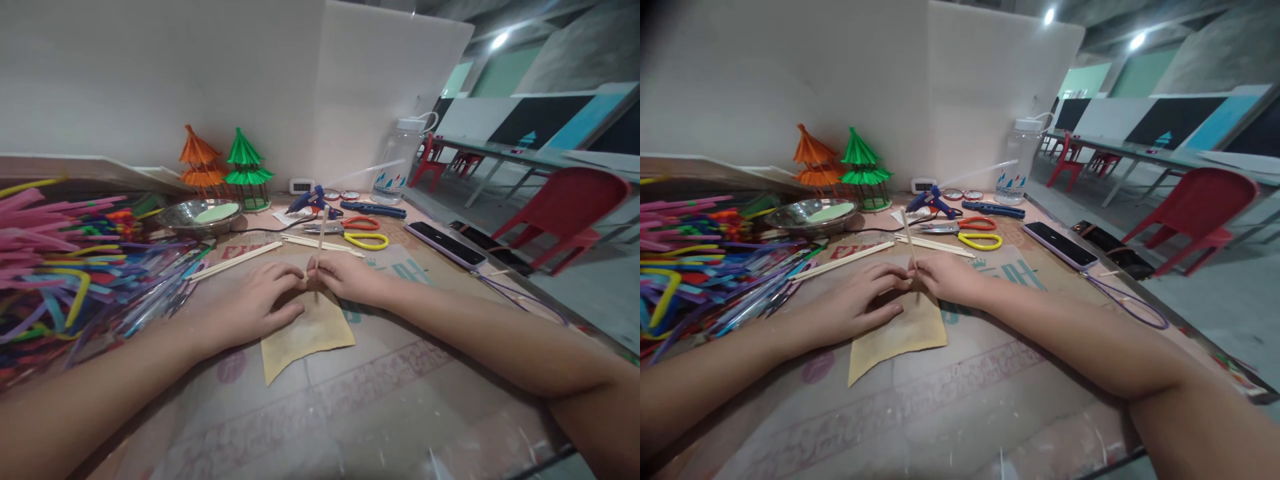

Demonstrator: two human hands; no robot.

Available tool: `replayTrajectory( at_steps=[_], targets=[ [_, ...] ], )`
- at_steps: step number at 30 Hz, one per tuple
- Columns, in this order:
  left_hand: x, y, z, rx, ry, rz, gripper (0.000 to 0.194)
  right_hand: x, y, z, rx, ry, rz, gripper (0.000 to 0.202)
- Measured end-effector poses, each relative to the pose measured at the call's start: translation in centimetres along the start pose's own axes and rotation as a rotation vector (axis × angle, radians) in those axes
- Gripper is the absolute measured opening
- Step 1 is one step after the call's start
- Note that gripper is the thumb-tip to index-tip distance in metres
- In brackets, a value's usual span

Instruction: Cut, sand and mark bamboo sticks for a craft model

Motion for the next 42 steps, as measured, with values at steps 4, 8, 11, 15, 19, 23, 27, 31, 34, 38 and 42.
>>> replayTrajectory(
  at_steps=[4,8,11,15,19,23,27,31,34,38,42],
  targets=[
    [0.0,0.0,0.0,-0.003,0.008,-0.006,0.031,-0.1,0.0,0.1,-0.013,-0.010,-0.025,0.016],
    [-0.2,0.0,0.1,-0.011,0.001,-0.006,0.030,0.1,0.1,-0.1,0.012,-0.052,-0.010,0.016],
    [-0.2,0.0,0.1,-0.008,0.004,-0.003,0.030,-0.1,0.2,0.1,-0.007,0.003,-0.048,0.016],
    [-0.2,0.0,0.1,-0.011,0.002,-0.012,0.029,0.4,0.1,-0.4,0.033,-0.065,0.022,0.018],
    [-0.1,0.0,0.1,-0.007,-0.005,-0.009,0.029,-0.3,0.1,0.0,-0.019,-0.004,-0.037,0.016],
    [-0.3,0.0,0.1,-0.009,-0.005,-0.012,0.029,0.0,0.1,-0.4,0.027,-0.094,-0.014,0.018],
    [-0.1,-0.1,0.1,0.001,-0.013,0.005,0.031,0.0,0.1,-0.1,-0.009,-0.021,-0.040,0.015],
    [-0.2,-0.1,0.1,-0.002,-0.005,-0.008,0.030,0.7,0.1,-0.6,0.047,-0.080,0.023,0.018],
    [-0.2,0.0,0.1,-0.013,-0.008,-0.004,0.030,0.6,0.1,-0.5,0.022,-0.016,0.018,0.016],
    [-0.2,0.0,0.1,-0.002,-0.007,-0.008,0.030,0.6,0.1,-0.6,0.043,0.005,0.027,0.017],
    [-0.2,-0.1,0.2,-0.011,-0.009,-0.002,0.031,0.6,0.1,-0.5,0.032,-0.006,0.031,0.016]
  ],
)
Point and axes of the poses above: each hand's wrist, its own y-axis away from the middle knuckle, its own z-axis out of the back of the hand, x = y × z, the point moved 8 cm from there along -y, towards the middle knuckle, and after that the axes turned 3 degrees about z, right-handed, at the moved point
